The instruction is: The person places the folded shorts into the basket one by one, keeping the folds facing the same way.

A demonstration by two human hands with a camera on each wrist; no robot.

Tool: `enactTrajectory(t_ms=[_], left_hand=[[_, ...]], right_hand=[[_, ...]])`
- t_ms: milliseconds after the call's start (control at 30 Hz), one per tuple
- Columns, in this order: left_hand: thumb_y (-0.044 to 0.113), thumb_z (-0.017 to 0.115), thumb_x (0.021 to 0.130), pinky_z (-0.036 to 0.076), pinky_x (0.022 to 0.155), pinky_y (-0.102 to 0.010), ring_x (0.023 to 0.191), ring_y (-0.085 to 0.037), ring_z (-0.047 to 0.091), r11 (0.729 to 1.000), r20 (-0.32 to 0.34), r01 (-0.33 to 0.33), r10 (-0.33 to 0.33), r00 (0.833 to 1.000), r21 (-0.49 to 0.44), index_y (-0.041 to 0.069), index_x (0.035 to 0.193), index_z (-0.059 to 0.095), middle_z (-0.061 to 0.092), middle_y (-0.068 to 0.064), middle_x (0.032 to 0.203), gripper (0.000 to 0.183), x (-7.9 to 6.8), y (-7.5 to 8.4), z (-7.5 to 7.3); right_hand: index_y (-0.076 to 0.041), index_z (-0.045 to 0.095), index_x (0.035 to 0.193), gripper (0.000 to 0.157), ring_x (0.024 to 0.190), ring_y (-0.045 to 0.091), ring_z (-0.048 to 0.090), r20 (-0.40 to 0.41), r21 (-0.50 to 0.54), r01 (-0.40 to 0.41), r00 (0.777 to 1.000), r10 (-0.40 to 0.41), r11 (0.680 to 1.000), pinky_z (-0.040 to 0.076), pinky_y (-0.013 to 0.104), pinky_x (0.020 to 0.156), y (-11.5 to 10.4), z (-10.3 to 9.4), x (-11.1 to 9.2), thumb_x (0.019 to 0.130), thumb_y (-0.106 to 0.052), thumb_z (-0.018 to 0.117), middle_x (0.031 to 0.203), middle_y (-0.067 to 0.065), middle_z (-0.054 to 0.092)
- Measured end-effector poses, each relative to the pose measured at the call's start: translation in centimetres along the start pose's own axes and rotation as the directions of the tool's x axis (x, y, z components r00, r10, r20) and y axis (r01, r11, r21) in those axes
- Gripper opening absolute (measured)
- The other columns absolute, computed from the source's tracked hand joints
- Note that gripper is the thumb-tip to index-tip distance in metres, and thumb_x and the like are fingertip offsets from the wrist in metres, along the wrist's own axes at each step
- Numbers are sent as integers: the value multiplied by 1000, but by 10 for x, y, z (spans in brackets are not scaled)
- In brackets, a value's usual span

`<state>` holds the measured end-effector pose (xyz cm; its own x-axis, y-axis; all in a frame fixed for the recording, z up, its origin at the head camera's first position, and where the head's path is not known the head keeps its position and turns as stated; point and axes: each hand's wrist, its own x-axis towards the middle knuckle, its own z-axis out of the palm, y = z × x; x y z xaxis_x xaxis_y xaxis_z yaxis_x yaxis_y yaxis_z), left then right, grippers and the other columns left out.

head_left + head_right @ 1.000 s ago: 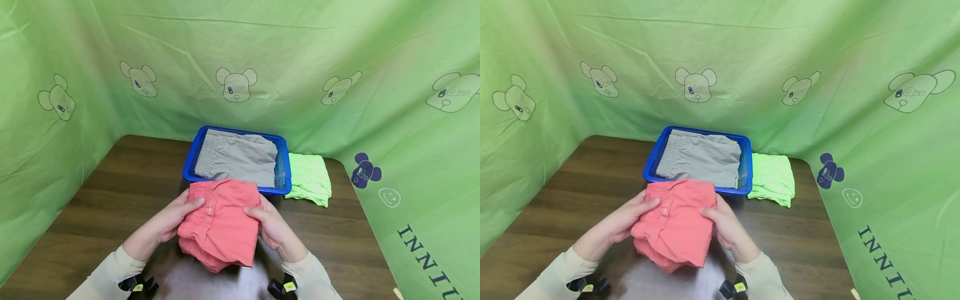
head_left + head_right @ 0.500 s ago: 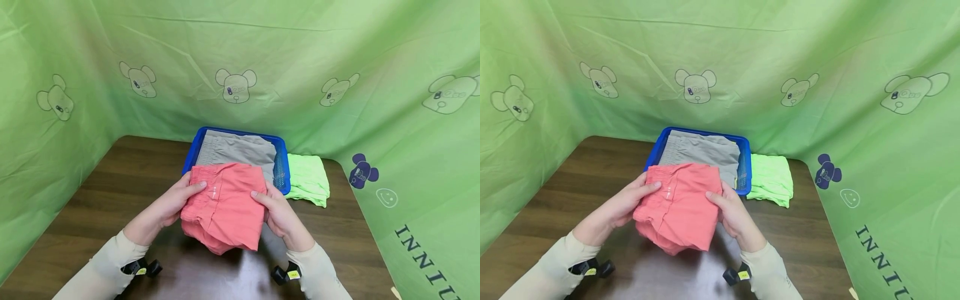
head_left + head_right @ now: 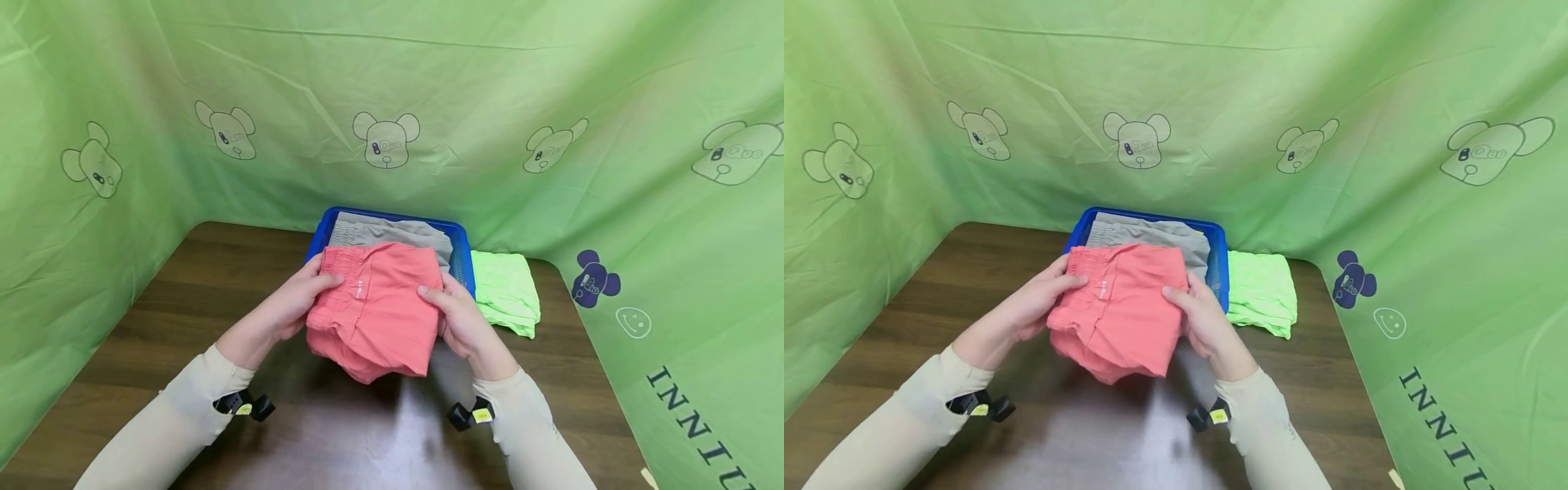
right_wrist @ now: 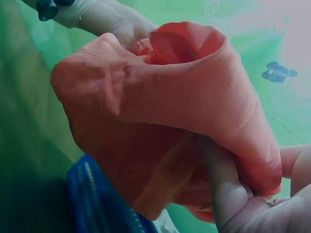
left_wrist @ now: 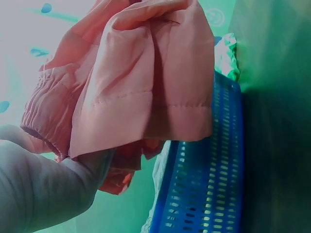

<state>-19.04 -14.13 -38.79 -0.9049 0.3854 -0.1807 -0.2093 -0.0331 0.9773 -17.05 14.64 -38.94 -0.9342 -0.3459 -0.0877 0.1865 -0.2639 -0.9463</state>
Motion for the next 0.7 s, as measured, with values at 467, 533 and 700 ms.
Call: enactTrajectory(t_ms=[467, 533, 700], left_hand=[[17, 53, 105, 58, 89, -33, 119, -27, 59, 999, -67, 3, -5, 998, -34, 20, 157, 25, 44, -16, 146, 59, 63, 20, -15], [16, 53, 104, 56, 92, -34, 120, -27, 58, 999, -79, -2, 0, 997, -32, 19, 156, 27, 44, -15, 146, 58, 73, 22, -18], [14, 54, 104, 48, 106, -41, 129, -28, 52, 1000, -114, -11, 12, 993, 5, 17, 158, 27, 43, -14, 150, 60, 96, 26, -25]], right_hand=[[-8, 40, 147, 44, 96, 15, 71, -118, -34, -1, 993, -3, 999, 61, 33, 78, -17, -11, 57, 105, -10, 51, 115, 6, 65], [-11, 37, 152, 49, 100, 15, 69, -120, -30, 0, 993, -3, 1000, 61, 32, 80, -19, -12, 66, 105, -9, 51, 121, 6, 62], [-13, 44, 147, 46, 94, 15, 68, -164, -12, -23, 986, 20, 1000, 60, 31, 75, -23, -15, 88, 102, -6, 53, 116, 5, 62]])
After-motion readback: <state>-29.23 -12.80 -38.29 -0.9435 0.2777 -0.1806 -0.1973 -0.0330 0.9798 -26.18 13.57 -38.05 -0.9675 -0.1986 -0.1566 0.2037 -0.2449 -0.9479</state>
